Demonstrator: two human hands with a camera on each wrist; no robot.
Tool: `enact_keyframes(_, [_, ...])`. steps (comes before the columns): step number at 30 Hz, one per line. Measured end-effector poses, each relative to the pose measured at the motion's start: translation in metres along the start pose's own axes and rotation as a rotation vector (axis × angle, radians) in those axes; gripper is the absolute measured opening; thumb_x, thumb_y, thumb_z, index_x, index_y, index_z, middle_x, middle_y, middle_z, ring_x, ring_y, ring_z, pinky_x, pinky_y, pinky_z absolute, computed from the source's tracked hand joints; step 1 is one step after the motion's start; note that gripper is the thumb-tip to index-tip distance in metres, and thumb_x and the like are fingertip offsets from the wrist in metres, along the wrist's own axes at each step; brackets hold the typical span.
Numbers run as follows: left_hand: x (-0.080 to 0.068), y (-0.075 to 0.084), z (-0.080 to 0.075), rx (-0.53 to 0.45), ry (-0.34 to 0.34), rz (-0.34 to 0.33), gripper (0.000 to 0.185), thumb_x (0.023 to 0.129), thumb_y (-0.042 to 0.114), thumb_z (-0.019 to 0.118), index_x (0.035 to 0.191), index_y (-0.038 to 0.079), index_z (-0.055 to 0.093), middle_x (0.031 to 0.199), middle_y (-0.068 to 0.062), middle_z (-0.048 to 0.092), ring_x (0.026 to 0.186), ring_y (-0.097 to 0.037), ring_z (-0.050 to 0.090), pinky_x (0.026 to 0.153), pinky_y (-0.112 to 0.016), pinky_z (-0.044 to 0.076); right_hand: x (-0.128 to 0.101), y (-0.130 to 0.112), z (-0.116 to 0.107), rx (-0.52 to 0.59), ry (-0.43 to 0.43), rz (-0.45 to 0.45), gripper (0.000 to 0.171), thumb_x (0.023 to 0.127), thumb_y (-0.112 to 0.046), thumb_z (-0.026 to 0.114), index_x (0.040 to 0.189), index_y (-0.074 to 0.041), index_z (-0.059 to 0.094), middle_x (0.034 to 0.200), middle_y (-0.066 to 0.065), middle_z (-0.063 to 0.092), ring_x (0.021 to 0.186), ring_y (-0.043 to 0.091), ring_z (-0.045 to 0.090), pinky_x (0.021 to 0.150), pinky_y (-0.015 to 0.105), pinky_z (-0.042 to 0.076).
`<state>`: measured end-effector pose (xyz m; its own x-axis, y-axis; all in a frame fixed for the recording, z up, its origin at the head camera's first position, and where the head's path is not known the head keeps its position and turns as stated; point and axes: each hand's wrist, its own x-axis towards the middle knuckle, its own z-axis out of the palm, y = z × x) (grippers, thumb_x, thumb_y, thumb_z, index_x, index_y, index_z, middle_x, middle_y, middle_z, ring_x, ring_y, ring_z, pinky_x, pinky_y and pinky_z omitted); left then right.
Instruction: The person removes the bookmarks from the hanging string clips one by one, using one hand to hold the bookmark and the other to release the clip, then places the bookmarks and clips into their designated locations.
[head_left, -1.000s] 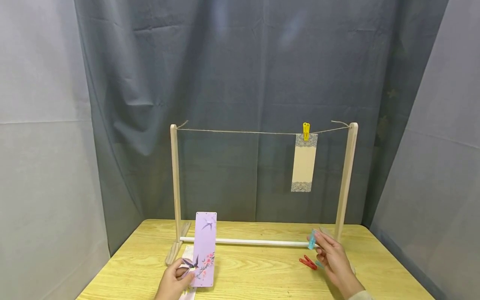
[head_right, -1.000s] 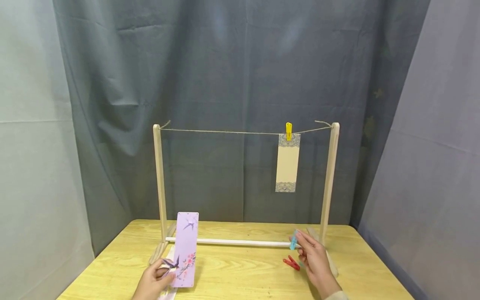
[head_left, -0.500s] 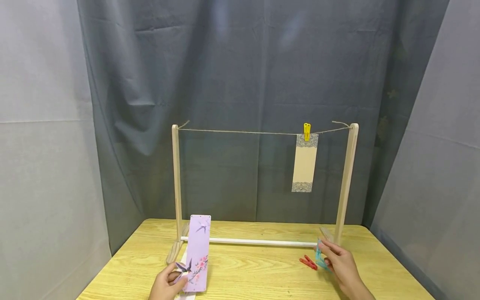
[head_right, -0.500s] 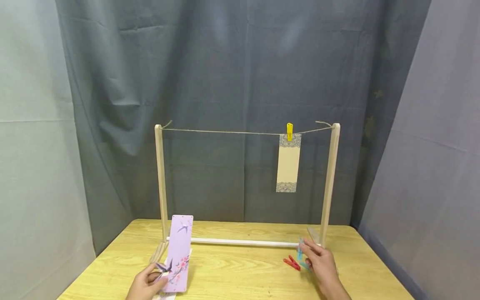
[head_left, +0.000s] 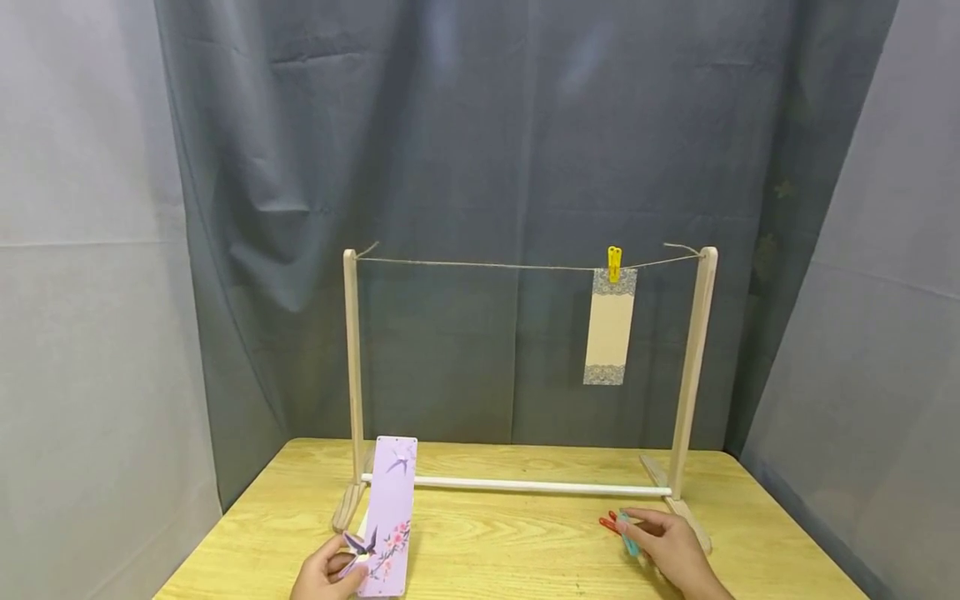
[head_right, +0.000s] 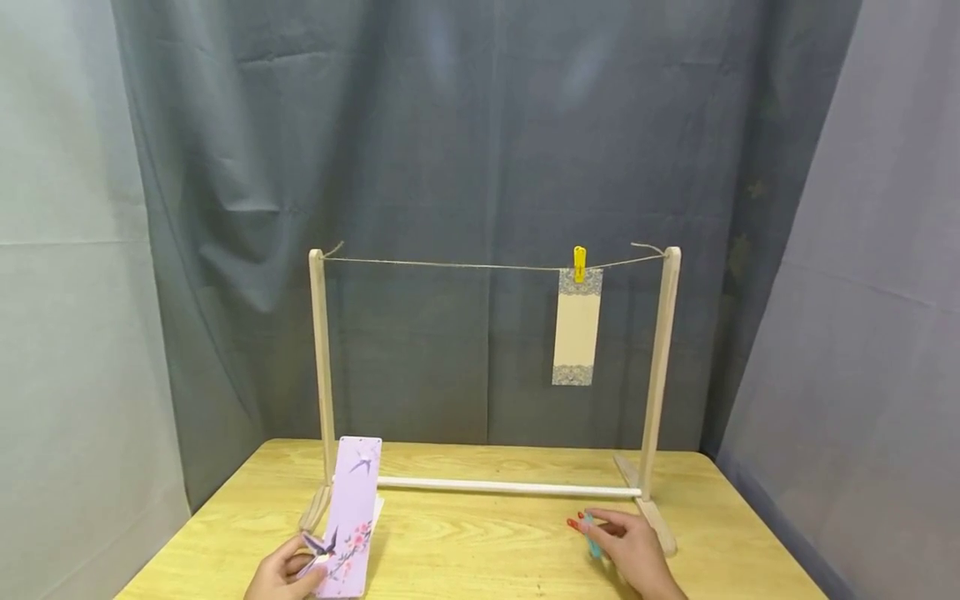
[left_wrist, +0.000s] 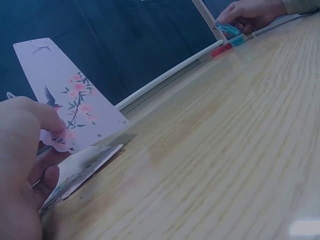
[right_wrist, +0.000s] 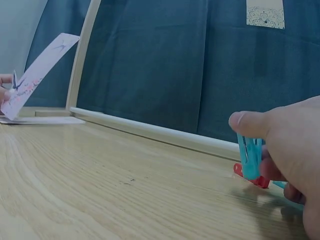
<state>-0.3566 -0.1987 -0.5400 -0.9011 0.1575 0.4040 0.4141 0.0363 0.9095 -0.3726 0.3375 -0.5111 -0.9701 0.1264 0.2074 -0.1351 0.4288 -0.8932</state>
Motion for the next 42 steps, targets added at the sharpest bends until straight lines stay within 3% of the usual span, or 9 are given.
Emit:
enact_keyframes(6, [-0.002,0.004,0.004,0.011,-0.019,0.011,0.041,0.089,-0.006,0.071,0.119,-0.025,0.050,0.097,-0.025,0.073,0.083,-0.013,0.073,0.071,-0.025,0.059,-0.007,0.001,-0.002,-0.100,-0.015,-0.026,0.049,0.095,-0.032,0.077,0.130,0.002,0.069,0.083,0.005,0.072,0.056,0.019,0.055,0.051,0.030,0.046])
enact_keyframes(13, [-0.004,0.007,0.000,0.020,-0.080,0.012,0.039,0.090,-0.008,0.068,0.121,-0.024,0.049,0.096,-0.023,0.073,0.083,-0.013,0.073,0.071,-0.024,0.059,-0.004,0.004,0.003,-0.164,-0.001,-0.111,0.045,0.090,-0.030,0.083,0.123,0.000,0.074,0.099,0.006,0.076,0.085,0.019,0.068,0.054,0.030,0.053])
enact_keyframes(17, [-0.003,0.008,-0.002,0.034,-0.135,0.006,0.042,0.091,-0.006,0.069,0.122,-0.024,0.049,0.097,-0.023,0.073,0.083,-0.011,0.072,0.071,-0.024,0.058,-0.003,0.005,0.005,-0.210,0.022,-0.148,0.041,0.090,-0.029,0.082,0.121,-0.002,0.076,0.099,0.006,0.076,0.088,0.021,0.068,0.055,0.030,0.055])
enact_keyframes(27, [-0.008,0.007,-0.009,0.081,-0.160,-0.068,0.039,0.090,-0.005,0.069,0.122,-0.020,0.052,0.094,-0.019,0.073,0.080,-0.012,0.071,0.070,-0.024,0.057,-0.007,0.010,0.006,-0.222,-0.012,-0.179,0.040,0.092,-0.030,0.080,0.121,-0.003,0.076,0.102,0.005,0.076,0.085,0.018,0.068,0.062,0.027,0.056])
enact_keyframes(31, [-0.007,0.006,-0.009,0.142,-0.148,-0.083,0.040,0.087,-0.004,0.072,0.122,-0.017,0.056,0.089,-0.013,0.070,0.078,-0.011,0.066,0.069,-0.023,0.055,-0.006,0.012,0.006,-0.224,-0.011,-0.192,0.037,0.092,-0.029,0.081,0.119,-0.004,0.077,0.106,0.008,0.076,0.094,0.028,0.072,0.066,0.026,0.058])
enact_keyframes(36, [-0.007,0.008,-0.009,0.176,-0.135,-0.103,0.039,0.086,-0.004,0.074,0.120,-0.013,0.057,0.088,-0.008,0.066,0.076,-0.013,0.064,0.067,-0.024,0.054,-0.008,0.012,0.005,-0.269,-0.009,-0.192,0.034,0.091,-0.031,0.082,0.115,-0.007,0.079,0.106,0.005,0.077,0.122,0.051,0.058,0.084,0.043,0.060])
enact_keyframes(39, [-0.008,0.010,-0.009,0.192,-0.124,-0.097,0.038,0.085,-0.003,0.075,0.118,-0.009,0.059,0.089,-0.008,0.066,0.073,-0.012,0.063,0.065,-0.023,0.053,-0.008,0.011,0.006,-0.319,-0.005,-0.208,0.033,0.090,-0.033,0.082,0.113,-0.009,0.080,0.105,0.005,0.078,0.125,0.055,0.054,0.095,0.058,0.052])
enact_keyframes(42, [-0.009,0.012,-0.009,0.211,-0.120,-0.075,0.037,0.084,-0.002,0.076,0.117,-0.007,0.060,0.088,-0.008,0.064,0.065,-0.008,0.059,0.060,-0.021,0.051,-0.008,0.011,0.007,-0.346,-0.003,-0.222,0.032,0.089,-0.033,0.082,0.111,-0.009,0.081,0.111,0.009,0.076,0.124,0.055,0.055,0.098,0.064,0.047])
